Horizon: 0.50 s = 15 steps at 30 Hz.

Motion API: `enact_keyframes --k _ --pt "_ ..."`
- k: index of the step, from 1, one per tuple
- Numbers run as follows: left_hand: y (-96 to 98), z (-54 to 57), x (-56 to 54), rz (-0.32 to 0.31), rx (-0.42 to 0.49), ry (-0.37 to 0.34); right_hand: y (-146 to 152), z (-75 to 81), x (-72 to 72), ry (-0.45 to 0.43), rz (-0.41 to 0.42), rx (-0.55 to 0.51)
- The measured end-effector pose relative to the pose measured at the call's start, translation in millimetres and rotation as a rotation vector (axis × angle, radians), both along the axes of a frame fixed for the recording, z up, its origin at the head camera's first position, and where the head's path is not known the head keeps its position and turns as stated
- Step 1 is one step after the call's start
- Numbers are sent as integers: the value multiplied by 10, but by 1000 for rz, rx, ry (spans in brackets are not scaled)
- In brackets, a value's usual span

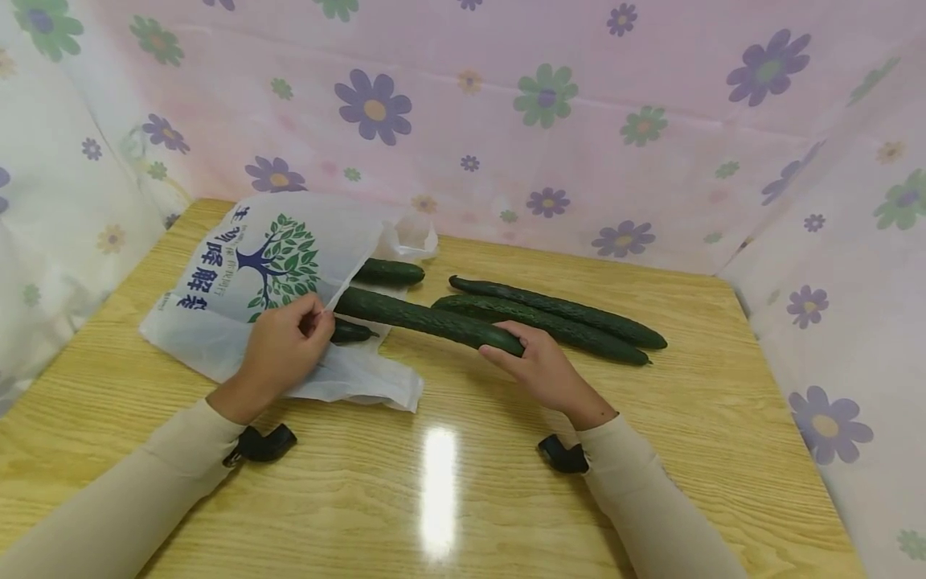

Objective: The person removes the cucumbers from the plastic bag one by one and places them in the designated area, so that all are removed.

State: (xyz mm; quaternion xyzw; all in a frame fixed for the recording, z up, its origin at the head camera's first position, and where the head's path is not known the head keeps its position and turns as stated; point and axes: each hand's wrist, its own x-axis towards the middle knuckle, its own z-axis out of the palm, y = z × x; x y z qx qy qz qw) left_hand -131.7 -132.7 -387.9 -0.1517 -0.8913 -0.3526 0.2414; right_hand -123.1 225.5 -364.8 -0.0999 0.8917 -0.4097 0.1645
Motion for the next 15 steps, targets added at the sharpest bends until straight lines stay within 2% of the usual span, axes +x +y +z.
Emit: enact_keyframes --k 8,15 --pt "-34 -1 19 11 3 -2 73 34 -6 23 4 24" --pt "-20 27 11 0 -5 -23 263 94 70 22 -17 61"
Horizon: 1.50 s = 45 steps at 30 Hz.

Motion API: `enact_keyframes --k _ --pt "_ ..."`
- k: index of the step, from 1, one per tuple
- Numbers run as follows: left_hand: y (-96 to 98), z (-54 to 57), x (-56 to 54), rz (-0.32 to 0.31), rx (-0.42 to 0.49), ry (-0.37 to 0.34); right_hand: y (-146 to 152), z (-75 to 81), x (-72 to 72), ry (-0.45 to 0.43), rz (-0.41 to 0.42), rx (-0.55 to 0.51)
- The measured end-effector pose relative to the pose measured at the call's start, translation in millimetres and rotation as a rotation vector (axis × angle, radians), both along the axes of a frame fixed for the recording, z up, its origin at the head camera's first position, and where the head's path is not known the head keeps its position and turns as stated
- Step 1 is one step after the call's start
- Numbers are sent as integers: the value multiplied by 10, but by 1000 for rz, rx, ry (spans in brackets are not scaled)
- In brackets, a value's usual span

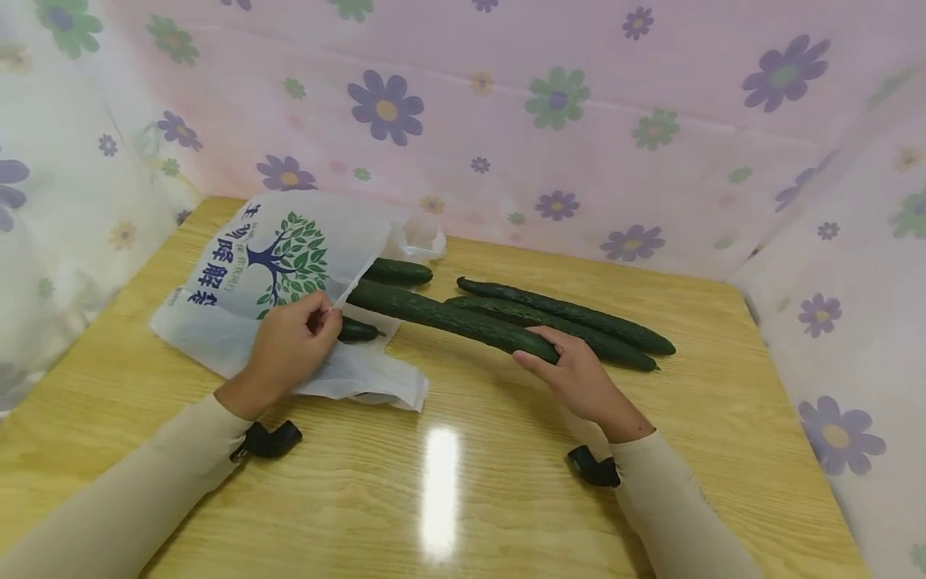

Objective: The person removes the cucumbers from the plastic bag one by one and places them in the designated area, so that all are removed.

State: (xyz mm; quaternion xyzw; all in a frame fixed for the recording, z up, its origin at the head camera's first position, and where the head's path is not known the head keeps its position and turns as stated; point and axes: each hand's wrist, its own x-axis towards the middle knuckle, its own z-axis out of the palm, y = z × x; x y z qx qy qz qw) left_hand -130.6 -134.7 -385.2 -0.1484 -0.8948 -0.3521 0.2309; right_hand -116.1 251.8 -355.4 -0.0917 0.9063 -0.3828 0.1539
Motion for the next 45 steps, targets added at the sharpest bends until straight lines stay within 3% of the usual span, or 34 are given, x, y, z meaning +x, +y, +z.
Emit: enact_keyframes --k 22,34,45 --pt "17 13 -9 4 -3 -26 638 167 225 74 -8 106" --pt "18 49 11 9 -1 -31 898 178 195 47 -20 79" --pt "11 46 3 5 2 -22 1064 90 206 32 10 69"
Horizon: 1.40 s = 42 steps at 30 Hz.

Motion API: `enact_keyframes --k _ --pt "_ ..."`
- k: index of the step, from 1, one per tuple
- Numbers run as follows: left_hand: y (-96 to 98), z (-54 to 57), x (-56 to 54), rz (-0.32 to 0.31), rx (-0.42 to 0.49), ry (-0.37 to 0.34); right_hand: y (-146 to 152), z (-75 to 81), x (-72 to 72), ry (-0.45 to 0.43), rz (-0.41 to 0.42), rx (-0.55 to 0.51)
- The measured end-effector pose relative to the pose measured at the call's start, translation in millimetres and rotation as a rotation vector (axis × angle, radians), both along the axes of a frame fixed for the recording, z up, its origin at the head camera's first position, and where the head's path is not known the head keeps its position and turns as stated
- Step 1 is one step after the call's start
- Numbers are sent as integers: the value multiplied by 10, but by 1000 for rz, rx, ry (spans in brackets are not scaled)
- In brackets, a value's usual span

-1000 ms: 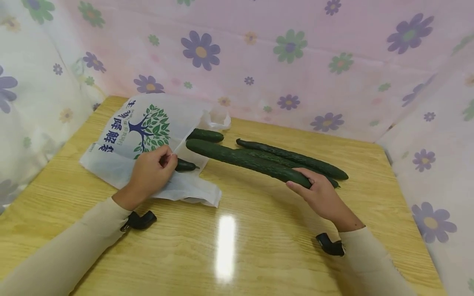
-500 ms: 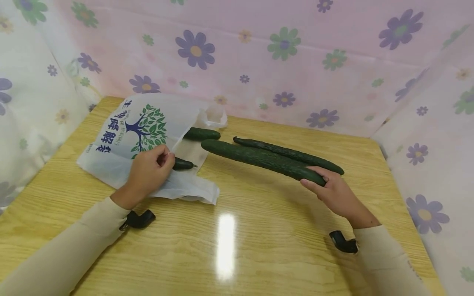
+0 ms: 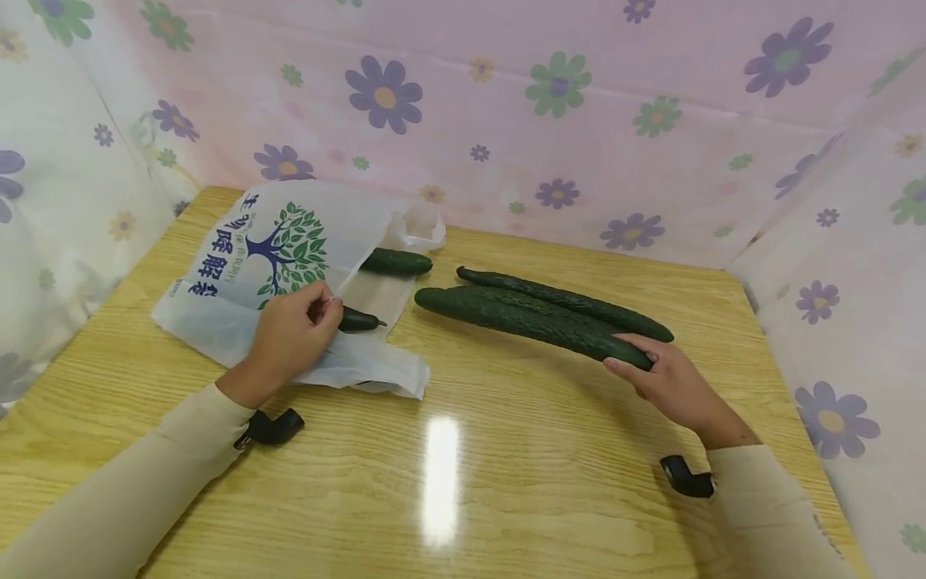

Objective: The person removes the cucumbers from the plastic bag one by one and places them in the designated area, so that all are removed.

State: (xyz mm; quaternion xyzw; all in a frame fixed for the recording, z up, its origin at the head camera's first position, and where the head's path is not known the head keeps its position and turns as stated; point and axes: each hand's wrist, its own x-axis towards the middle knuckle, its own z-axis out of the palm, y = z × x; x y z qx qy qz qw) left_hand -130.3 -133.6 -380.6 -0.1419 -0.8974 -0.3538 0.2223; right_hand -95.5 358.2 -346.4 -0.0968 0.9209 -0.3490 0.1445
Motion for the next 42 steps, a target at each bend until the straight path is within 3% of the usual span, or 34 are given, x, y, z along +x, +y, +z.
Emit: enact_keyframes --k 7,13,22,29,36,42 --pt "-10 -17 0 1 -5 3 70 -74 -12 -76 -16 -29" --pt "-6 -7 -2 0 -3 5 131 -152 -31 -98 -13 23" --pt "-5 -4 2 5 -10 2 58 -187 -63 30 2 275" --pt "-10 78 22 10 -77 -39 -38 -177 -94 22 -16 390" --pt "-45 166 120 2 -140 -74 -83 -172 -85 48 -48 505" --pt "-80 213 198 2 -168 -27 -127 -141 -38 195 -68 557"
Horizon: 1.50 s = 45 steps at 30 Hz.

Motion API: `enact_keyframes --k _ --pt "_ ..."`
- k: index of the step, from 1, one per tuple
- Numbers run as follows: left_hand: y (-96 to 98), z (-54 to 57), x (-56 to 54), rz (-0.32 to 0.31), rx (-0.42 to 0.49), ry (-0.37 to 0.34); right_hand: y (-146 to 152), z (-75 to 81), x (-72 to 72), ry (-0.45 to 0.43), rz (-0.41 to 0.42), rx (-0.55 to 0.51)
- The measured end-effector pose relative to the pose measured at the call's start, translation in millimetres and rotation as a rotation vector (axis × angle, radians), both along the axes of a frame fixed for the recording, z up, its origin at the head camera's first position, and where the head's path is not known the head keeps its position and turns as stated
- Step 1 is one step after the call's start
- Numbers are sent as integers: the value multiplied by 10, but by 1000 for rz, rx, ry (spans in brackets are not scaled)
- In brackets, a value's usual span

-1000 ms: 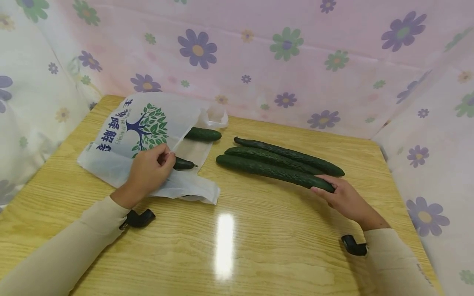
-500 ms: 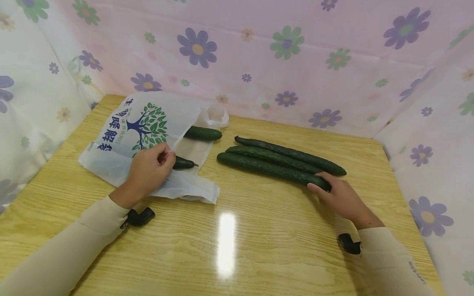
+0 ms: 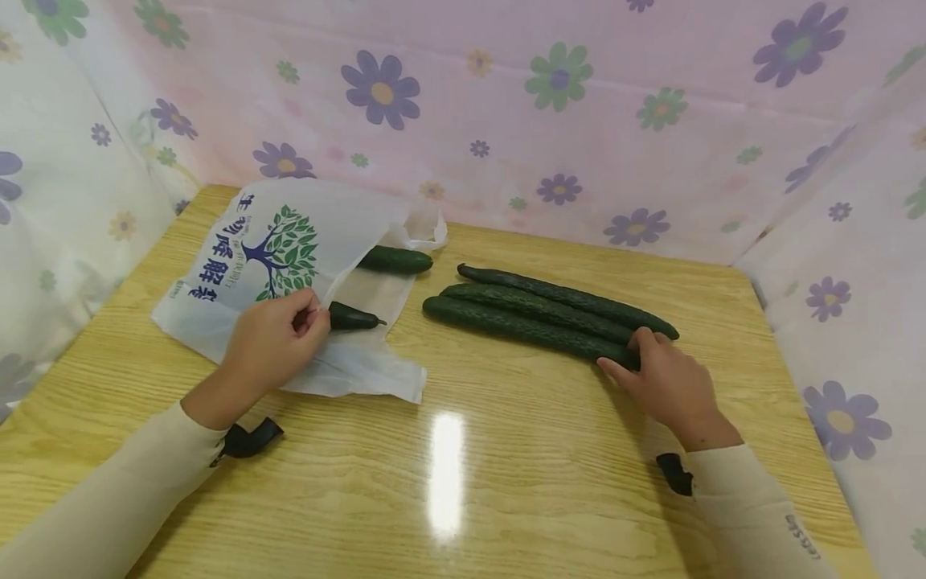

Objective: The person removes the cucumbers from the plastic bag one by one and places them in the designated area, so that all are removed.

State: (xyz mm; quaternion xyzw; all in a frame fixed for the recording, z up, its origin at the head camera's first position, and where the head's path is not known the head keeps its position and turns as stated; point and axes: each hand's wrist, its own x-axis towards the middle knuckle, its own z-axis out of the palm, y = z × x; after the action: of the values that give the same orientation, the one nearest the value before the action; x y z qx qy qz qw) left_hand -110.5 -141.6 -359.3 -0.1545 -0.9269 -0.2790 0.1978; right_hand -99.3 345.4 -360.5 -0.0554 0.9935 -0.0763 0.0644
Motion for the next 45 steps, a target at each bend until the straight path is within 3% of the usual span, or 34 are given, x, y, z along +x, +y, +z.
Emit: enact_keyframes --k 5,8,15,22,34,45 --pt "-21 -17 26 -9 -14 33 -220 70 56 221 27 26" --pt "-17 -29 24 -9 -10 34 -454 105 36 268 67 -27" --pt "36 -49 34 -40 -3 -3 -1010 61 -63 268 154 -131" --pt "60 -59 23 -60 -9 13 -1490 37 -123 270 252 -233" --pt "14 -70 31 -44 3 10 -2316 -7 -213 203 415 -335" --pt "16 -72 9 -38 -22 41 -2727 -90 -186 109 473 -430"
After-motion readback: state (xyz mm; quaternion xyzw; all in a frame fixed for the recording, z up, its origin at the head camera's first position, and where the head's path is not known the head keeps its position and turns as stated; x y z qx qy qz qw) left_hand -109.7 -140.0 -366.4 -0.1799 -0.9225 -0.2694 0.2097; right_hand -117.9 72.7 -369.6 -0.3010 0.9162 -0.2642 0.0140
